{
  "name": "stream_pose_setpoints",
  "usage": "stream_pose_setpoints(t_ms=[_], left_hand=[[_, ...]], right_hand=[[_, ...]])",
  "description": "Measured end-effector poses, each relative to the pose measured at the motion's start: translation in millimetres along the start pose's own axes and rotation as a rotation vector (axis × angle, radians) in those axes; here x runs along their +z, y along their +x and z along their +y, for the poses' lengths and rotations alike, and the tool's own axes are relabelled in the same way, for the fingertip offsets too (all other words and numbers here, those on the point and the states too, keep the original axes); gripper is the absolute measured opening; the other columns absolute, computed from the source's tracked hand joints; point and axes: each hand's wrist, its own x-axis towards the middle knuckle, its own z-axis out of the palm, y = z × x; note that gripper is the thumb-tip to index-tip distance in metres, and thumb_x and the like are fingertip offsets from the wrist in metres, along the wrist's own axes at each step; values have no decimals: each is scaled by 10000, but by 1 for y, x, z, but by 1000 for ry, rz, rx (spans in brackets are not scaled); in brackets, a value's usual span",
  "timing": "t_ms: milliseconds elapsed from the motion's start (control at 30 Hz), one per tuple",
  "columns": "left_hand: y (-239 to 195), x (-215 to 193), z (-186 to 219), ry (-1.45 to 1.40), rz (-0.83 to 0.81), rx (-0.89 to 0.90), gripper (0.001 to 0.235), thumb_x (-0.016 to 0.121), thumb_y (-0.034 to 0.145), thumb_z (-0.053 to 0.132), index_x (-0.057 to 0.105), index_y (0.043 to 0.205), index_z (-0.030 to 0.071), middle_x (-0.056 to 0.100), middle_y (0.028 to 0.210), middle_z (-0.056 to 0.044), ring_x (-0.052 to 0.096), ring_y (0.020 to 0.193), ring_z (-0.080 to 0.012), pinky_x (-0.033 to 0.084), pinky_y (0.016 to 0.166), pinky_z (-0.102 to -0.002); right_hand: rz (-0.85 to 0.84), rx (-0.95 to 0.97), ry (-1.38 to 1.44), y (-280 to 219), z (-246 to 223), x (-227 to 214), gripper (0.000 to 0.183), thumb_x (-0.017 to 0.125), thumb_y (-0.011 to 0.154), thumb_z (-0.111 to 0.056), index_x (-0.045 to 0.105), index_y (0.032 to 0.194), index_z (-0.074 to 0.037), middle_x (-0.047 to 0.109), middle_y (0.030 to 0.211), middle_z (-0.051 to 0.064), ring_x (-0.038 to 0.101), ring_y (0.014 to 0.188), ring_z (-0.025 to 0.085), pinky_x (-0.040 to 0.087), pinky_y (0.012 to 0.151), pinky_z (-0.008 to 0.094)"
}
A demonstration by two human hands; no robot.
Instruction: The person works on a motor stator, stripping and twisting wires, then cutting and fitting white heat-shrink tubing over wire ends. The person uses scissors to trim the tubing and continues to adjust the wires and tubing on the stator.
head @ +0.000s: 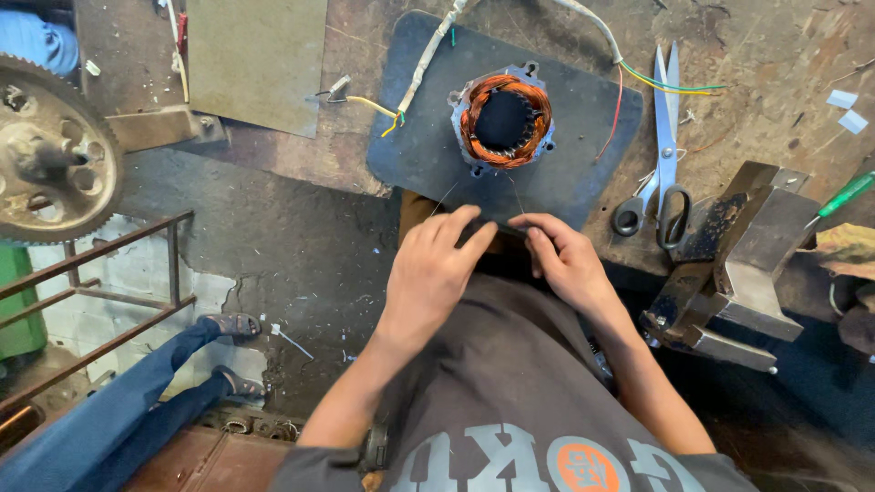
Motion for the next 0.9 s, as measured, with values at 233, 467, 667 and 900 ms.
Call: stream_pose_setpoints(t_ms=[233, 467, 667, 900], left_hand=[[74, 43, -54, 75, 247, 430, 243, 689, 896, 166, 729, 1135, 161, 633, 1300, -12, 603, 1180, -208, 493, 956, -378], [68, 49, -65, 40, 286, 456, 211, 695, 923, 143, 759, 1123, 157, 687, 1294, -11, 630, 1226, -199, 511, 998, -373], [63, 55, -64, -123, 327, 373, 176, 722, 956, 116, 754, 1127, 141, 701, 1292, -11, 638, 1271, -205, 519, 1049, -394], [65, 54, -65, -276, 310, 302, 283, 813, 911, 136, 721, 1175, 94, 698, 1274, -16, 643, 1256, -223, 523, 1058, -395]], right_hand=[[214, -108, -393, -7, -28, -17, 224, 599, 1033, -111, 719, 1222, -93, 639, 769, 78, 518, 648, 86, 445, 602, 265], [565, -328, -1100, -37, -65, -44, 183, 698, 1013, -56, 698, 1195, -79, 695, 1091, 102, 648, 1015, 289, 537, 951, 385], [423, -593, -726, -10, -94, -9, 420, 765, 973, -42, 618, 1366, -61, 646, 1287, 168, 640, 1206, 338, 536, 1026, 413], [214, -688, -744, 45, -86, -18, 313, 744, 963, -10, 684, 1263, -72, 657, 1199, 134, 674, 1085, 320, 563, 917, 401]])
